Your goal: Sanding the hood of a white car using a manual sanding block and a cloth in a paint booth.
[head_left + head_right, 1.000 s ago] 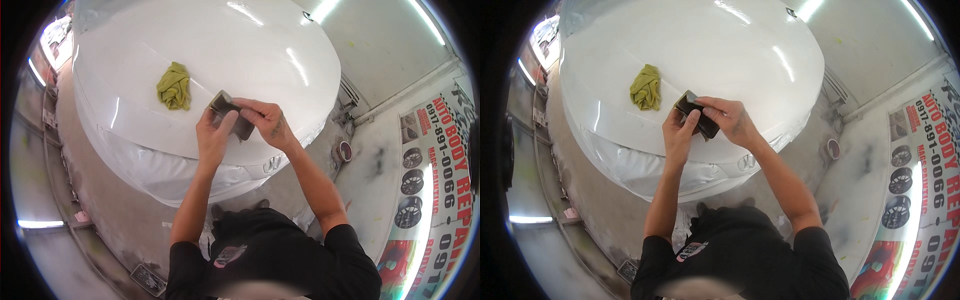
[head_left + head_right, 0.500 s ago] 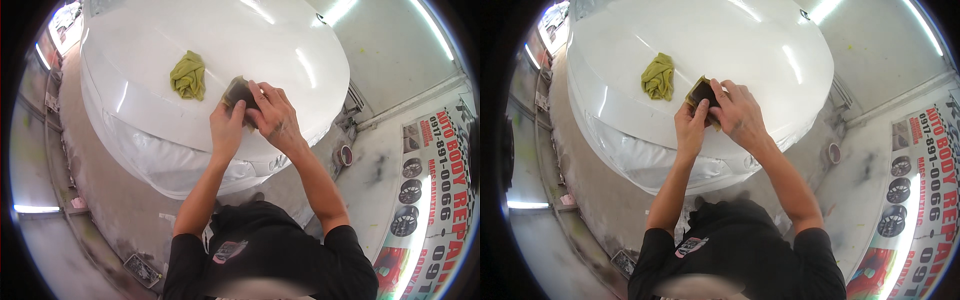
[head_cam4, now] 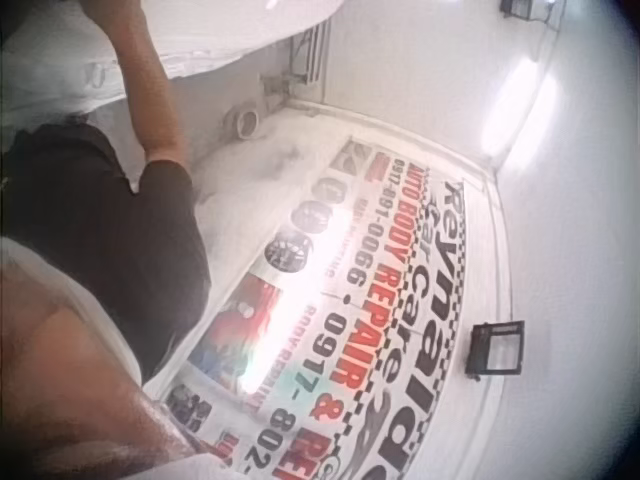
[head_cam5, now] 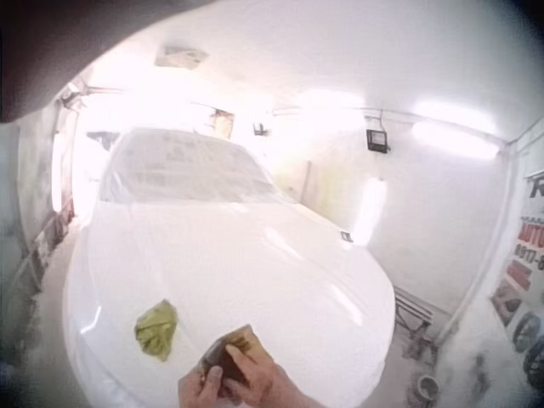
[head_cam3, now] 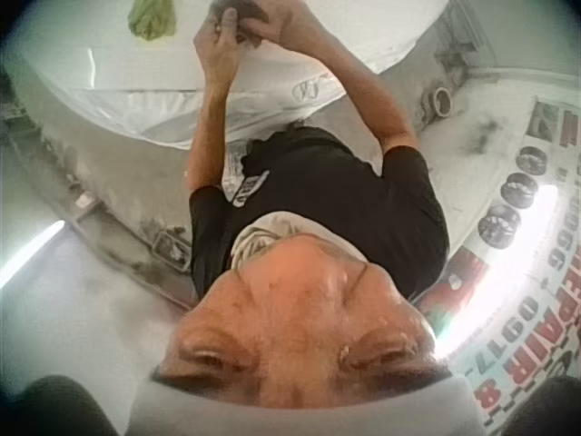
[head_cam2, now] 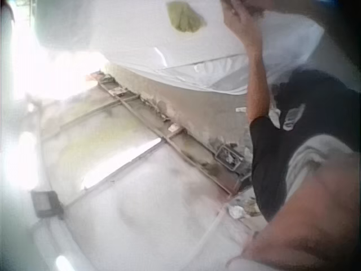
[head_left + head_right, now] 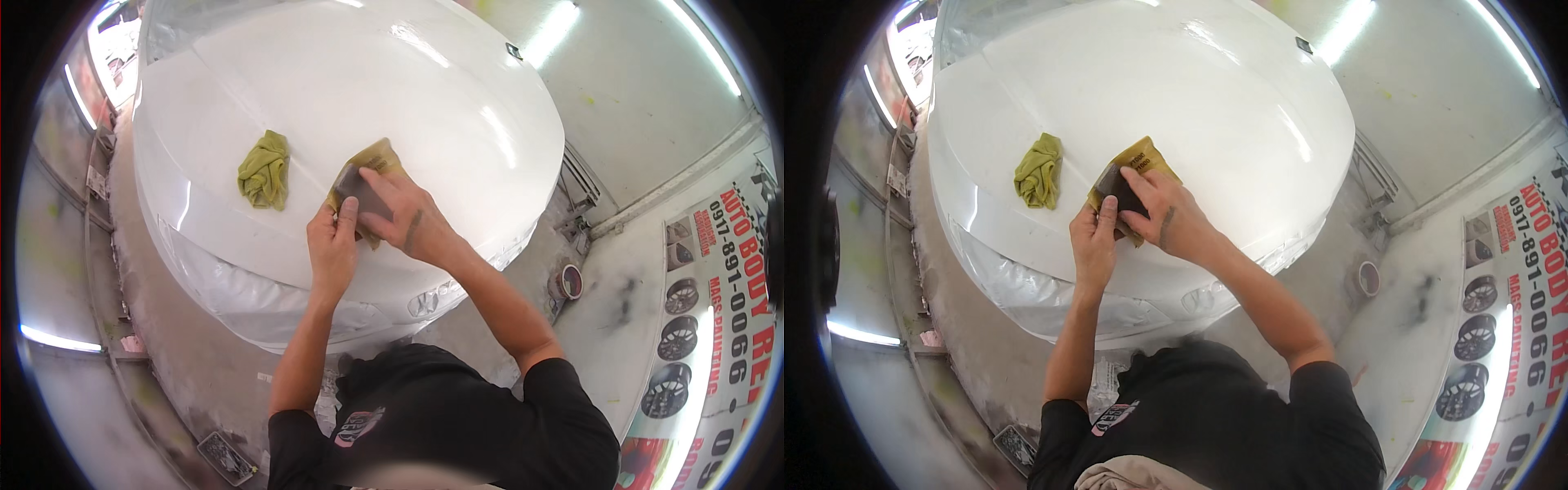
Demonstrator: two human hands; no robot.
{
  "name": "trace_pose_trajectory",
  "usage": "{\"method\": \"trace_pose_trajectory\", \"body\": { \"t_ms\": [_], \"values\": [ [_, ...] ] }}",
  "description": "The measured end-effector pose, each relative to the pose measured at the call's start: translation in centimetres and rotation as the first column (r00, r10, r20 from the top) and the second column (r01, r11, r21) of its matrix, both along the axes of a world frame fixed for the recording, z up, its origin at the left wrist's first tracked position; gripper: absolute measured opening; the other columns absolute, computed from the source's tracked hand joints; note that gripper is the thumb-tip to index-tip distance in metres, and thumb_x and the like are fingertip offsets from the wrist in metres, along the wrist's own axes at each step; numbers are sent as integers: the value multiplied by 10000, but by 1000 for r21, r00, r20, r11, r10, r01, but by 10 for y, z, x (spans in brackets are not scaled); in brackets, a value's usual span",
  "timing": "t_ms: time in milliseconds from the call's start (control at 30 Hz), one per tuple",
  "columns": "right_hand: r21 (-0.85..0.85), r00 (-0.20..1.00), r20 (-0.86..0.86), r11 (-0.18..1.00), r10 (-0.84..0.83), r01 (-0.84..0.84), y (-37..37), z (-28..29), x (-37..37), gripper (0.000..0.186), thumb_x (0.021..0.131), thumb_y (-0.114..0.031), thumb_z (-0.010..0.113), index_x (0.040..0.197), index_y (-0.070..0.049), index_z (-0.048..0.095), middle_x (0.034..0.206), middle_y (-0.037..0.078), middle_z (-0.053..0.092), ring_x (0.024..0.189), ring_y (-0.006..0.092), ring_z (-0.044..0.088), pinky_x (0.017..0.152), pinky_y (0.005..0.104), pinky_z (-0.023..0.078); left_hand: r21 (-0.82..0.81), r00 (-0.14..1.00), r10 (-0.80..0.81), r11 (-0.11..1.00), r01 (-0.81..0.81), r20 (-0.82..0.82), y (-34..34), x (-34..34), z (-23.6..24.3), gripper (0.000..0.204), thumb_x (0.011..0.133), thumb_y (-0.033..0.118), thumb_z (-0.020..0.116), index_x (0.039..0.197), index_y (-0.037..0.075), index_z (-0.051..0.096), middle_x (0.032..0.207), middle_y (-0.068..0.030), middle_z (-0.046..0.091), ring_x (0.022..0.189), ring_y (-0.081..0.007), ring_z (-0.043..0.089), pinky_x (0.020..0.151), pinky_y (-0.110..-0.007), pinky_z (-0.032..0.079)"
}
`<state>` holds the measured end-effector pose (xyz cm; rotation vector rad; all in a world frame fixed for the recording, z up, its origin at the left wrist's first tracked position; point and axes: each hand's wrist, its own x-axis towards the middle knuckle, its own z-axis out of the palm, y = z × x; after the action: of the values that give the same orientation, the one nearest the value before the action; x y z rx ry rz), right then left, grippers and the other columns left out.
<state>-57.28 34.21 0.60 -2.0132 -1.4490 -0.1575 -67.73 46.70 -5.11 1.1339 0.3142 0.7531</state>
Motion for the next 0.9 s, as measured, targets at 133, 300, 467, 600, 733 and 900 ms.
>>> {"method": "trace_pose_trajectory", "body": {
  "t_ms": [133,300,467,600,733,900],
  "values": [
    [142,917,-399,989,27,33,-12,8,55,513,965,-107,791,1441,41,672,1222,170,722,1087,285,728,945,386,595,276,990,92,959,-58,-110,12,23,11,382,1187,280,600,1160,-70,749,913,-14,721,790,-80,584,688,-287,499],
    [321,937,-345,931,-54,172,-37,13,214,419,962,-125,738,1351,29,729,1159,209,814,1039,266,784,941,385,597,481,876,480,759,-439,43,72,27,33,360,1175,297,635,1204,-26,792,883,51,705,759,-33,584,654,-224,482],
    [116,758,-117,749,-641,652,-72,-6,431,421,974,-279,705,1303,-25,774,1173,281,803,1117,456,771,1008,503,596,328,746,656,684,-652,114,198,-15,43,446,1158,352,649,1314,-50,765,1144,-80,802,944,-128,743,832,-286,601],
    [105,719,41,718,-694,688,-87,-27,508,467,972,-352,748,1310,-32,784,1185,272,803,1126,450,769,1016,509,592,500,645,763,579,-644,-53,281,-24,21,445,1161,341,654,1324,-60,756,1177,-77,786,999,-129,706,889,-298,576],
    [-58,747,18,745,-664,664,-88,-30,525,502,956,-397,785,1286,-21,794,1221,272,794,1147,440,763,1017,494,594,422,688,724,638,-645,-44,303,-19,-4,446,1164,350,651,1280,-65,768,1131,-78,787,966,-122,698,869,-295,570],
    [-121,697,35,689,-716,714,-79,-28,545,516,938,-439,785,1185,14,808,1284,270,773,1168,447,746,1030,508,583,532,586,810,498,-685,-5,292,-12,-5,474,1168,380,645,1182,-74,782,1004,-71,778,882,-102,683,805,-303,568]
  ]
}}
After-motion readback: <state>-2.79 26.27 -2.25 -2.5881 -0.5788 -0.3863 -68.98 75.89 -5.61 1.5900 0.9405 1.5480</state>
